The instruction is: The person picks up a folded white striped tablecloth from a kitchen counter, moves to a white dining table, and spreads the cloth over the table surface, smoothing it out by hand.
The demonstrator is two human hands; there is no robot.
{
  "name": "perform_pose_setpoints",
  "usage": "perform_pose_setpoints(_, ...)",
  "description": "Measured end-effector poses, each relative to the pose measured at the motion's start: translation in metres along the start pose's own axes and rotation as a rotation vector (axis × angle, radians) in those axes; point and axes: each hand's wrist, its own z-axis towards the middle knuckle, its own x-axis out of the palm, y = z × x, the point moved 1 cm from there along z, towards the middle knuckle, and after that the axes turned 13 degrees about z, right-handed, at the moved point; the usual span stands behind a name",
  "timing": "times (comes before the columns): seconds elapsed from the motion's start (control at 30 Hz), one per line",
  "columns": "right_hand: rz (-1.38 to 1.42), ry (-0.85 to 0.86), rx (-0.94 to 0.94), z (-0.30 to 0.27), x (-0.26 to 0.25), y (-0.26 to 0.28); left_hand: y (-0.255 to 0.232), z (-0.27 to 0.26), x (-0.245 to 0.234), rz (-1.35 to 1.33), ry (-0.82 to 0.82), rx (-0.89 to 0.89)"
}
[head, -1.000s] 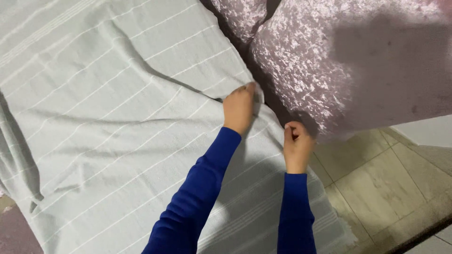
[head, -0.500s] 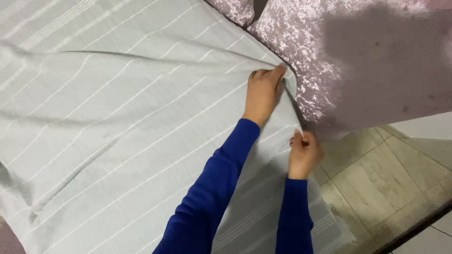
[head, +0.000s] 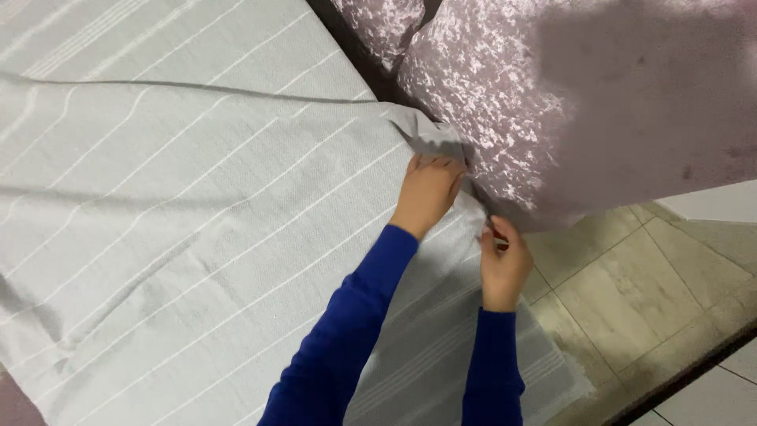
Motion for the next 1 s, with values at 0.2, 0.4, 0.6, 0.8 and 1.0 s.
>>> perform_pose_setpoints(0.2, -0.028, 0.012, -0.028, -0.042, -0.021, -0.007, -0.014, -0.074, -0.034, -0.142, -0.209, -0.019)
perform_pose_setpoints(0.4, -0.147, -0.069, -0.047, -0.089, -0.061, -0.018, -0.06, -0.146, -0.038, -0.303, -0.198, 0.125)
perform_pose_setpoints(0.6, -0.231, -0.117, 0.033, -0.13, -0.112, -0.043, -0.099, -0.193, -0.017, -0.184, -0.039, 0.082)
perform_pose_setpoints(0.8, -0.276, -0.196, 0.098, -0.15, -0.138, -0.08, -0.112, -0.203, 0.007, -0.022, -0.046, 0.024)
perform_pose_setpoints(1.0, -0.238, -0.232, 0.067, -0.145, -0.144, -0.081, -0.117, -0.202, 0.025, 0.0, -0.157, 0.067)
